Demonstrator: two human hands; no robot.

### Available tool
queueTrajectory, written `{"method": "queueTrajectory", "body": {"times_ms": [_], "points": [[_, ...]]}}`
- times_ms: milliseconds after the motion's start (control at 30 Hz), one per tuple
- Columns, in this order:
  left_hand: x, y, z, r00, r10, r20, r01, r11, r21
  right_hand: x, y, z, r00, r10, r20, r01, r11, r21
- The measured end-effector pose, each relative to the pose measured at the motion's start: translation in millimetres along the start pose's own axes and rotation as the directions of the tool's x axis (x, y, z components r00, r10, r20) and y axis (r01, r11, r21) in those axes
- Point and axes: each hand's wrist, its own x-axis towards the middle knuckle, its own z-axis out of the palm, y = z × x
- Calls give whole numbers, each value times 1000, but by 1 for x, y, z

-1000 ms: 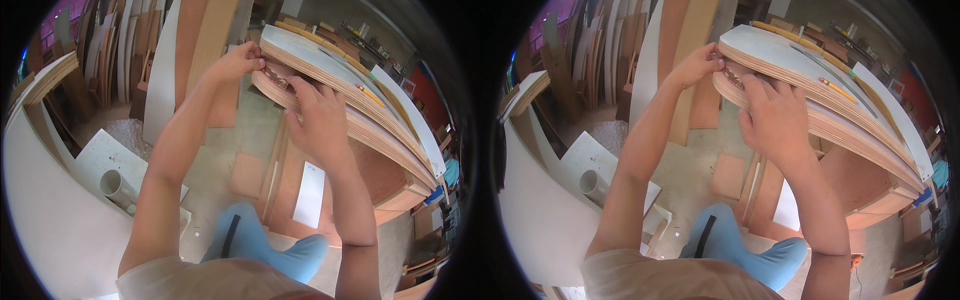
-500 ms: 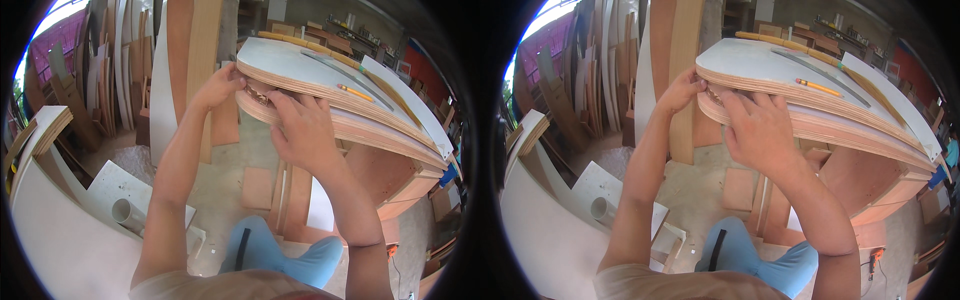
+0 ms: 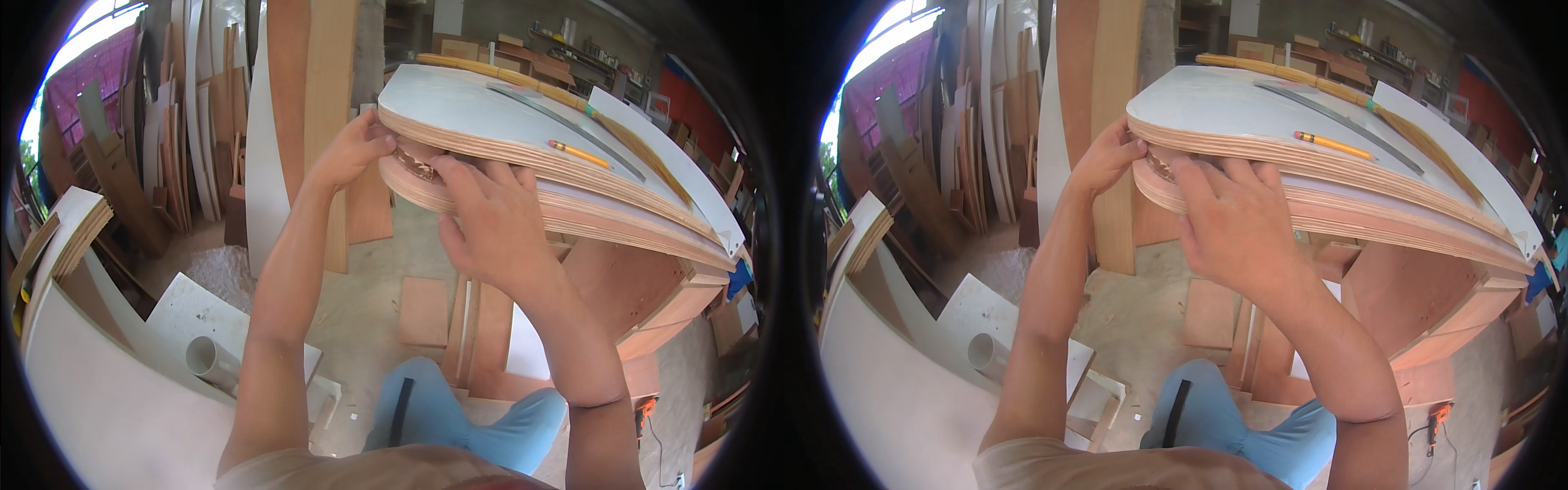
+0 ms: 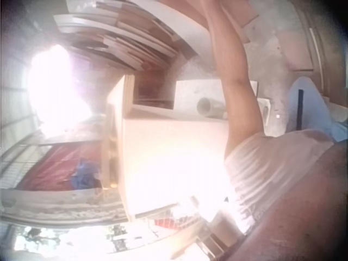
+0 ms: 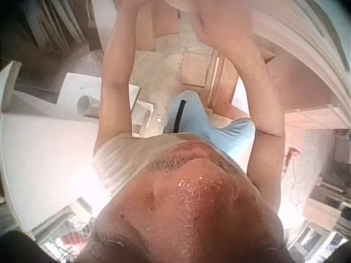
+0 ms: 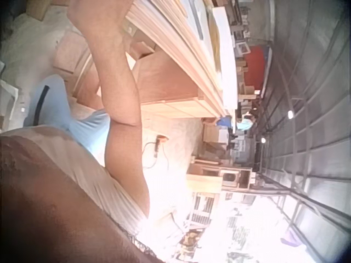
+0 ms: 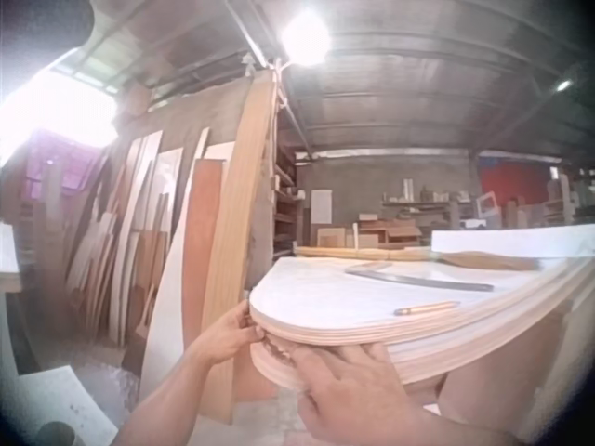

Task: The person measures and marks curved wooden pieces using a metal ruler and pencil, then aligns and stacks the pieces on a workbench. The person also picks up a small white paper and places it on the stack.

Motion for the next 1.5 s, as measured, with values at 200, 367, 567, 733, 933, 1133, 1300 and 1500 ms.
{"method": "queueTrajectory", "body": {"times_ms": [200, 367, 567, 733, 933, 1133, 1300, 1500], "points": [[0, -3, -3, 1000, -18, 22, 18, 1000, -15, 0, -2, 0, 1000, 3, 3, -3, 1000, 10], [1, 0, -1, 999, -8, 34, 10, 999, -48, -1, 0, 0, 1000, 9, 13, -9, 1000, -4], [0, -1, -2, 1000, -4, 29, 5, 1000, -28, -1, -1, 0, 999, 31, 33, -32, 999, 13], [-1, 3, 0, 999, -3, 37, 3, 1000, -16, 0, -1, -1, 1000, 20, 18, -21, 999, 31], [1, -2, -4, 999, -9, 44, 11, 999, -32, 0, -1, -1, 1000, 12, 16, -12, 1000, 17], [1, 2, -3, 998, -31, 46, 32, 999, -24, -1, 0, -2, 1000, 8, 17, -8, 1000, 21], [0, 8, -3, 997, -63, 33, 62, 997, 47, -2, 0, -1, 1000, -1, -8, 2, 999, 42], [2, 13, -4, 994, -78, 74, 74, 996, 52, -2, 1, -2, 1000, -4, -12, 5, 999, 43]]}}
